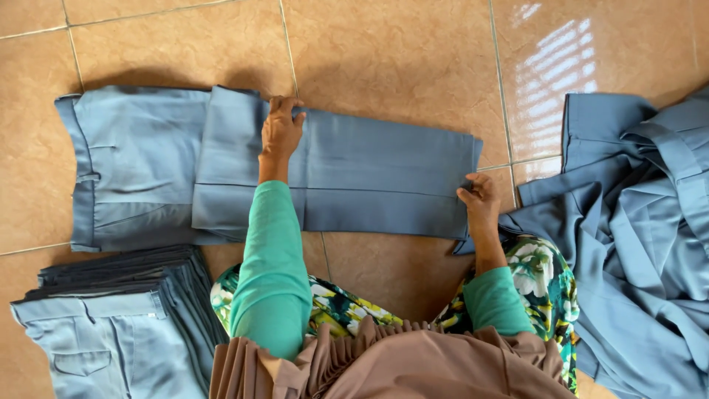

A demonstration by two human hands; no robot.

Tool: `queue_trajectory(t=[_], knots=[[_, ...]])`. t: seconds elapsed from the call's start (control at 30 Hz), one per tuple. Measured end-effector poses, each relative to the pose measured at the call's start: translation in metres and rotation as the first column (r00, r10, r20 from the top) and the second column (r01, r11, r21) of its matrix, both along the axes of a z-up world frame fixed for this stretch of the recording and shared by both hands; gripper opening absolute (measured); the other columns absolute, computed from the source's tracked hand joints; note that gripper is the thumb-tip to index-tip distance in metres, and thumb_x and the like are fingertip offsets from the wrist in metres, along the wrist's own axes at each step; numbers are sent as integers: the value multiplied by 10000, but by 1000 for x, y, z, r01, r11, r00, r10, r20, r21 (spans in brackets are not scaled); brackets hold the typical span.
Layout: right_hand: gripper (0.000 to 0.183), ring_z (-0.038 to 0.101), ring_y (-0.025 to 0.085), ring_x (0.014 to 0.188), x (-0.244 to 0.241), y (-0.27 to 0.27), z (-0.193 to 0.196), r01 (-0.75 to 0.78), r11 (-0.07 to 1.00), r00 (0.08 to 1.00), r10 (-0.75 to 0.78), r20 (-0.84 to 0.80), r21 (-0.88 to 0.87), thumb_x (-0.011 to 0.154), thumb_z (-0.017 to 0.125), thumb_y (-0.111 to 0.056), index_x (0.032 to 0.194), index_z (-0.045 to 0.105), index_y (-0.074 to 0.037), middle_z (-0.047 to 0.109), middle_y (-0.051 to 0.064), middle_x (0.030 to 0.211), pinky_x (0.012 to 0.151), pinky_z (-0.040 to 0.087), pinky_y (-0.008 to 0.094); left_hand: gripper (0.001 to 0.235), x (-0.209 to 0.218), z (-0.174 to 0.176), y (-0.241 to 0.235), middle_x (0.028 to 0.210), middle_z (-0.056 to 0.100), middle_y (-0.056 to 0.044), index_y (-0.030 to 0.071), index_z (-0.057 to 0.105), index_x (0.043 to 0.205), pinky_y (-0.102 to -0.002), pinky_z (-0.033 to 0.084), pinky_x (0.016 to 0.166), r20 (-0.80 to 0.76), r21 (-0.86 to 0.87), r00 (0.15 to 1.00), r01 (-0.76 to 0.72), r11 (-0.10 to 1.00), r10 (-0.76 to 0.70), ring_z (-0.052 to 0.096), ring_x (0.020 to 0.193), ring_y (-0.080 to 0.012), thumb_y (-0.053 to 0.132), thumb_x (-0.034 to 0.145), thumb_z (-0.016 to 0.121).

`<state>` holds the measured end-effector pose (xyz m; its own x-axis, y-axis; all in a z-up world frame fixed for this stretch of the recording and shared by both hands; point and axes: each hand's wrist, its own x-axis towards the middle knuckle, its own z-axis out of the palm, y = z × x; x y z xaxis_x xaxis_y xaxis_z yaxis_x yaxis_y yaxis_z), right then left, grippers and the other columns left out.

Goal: The person sits on a tiled floor and folds multiple pairs of gray trousers by hand. Each pair is laid flat, legs aligned, then folded in half and again into a compact rectangle, smoothed, and stacked on a growing pile to the left.

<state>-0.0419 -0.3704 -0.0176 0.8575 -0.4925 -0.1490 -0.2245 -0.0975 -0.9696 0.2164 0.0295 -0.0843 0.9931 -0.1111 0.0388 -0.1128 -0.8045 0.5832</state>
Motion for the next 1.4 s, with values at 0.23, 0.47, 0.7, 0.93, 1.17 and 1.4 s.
queue_trajectory(t=[0.23,0.47,0.7,0.93,1.17,1.4], knots=[[397,511,150,864,-12,-10,-35,198,979,980,-199,-16,-40,880,700,170,1187,644,-75,511,49,928,768,486,334,301,-40,53,-24,1324,470,-102,132,627,1168,-523,598,915,119,-109,991,72,991,-59,627,1181,-405,46,912,759],[322,485,167,812,-19,-4,-30,282,947,959,-283,18,-156,916,650,162,1134,665,-74,507,61,898,731,442,385,274,-45,42,-26,1418,465,-63,178,639,1196,-453,594,940,66,-105,995,88,991,-81,654,1167,-315,66,955,708],[390,525,343,1252,11,24,-28,139,548,990,-88,109,-825,914,792,-58,1259,673,-196,521,130,1381,1012,413,500,243,-74,-9,-72,1407,530,-66,247,620,1255,-359,465,985,612,159,788,-44,986,-63,554,1303,-217,159,1031,591],[444,361,375,1483,86,117,-54,-152,692,961,270,58,-706,1106,529,-283,1528,519,-145,454,163,1577,1192,296,552,580,-165,-7,-181,1686,277,-118,188,342,1606,-542,175,1262,306,282,917,170,944,-257,215,1568,-335,221,1043,477],[569,270,311,1535,71,27,-47,-274,292,955,198,-222,-917,1117,468,-448,1600,420,-151,329,127,1664,1204,202,573,542,-93,-2,-91,1687,236,-45,379,311,1601,-681,178,1188,160,490,969,90,867,-191,216,1540,-346,468,1088,458],[583,154,409,1537,55,8,-46,-194,405,975,-19,-221,-893,1130,508,-407,1626,369,-134,240,200,1673,1170,91,708,663,-124,18,-93,1639,300,-213,177,382,1583,-703,169,1185,384,510,923,-210,834,-2,251,1513,-457,483,1027,574]])
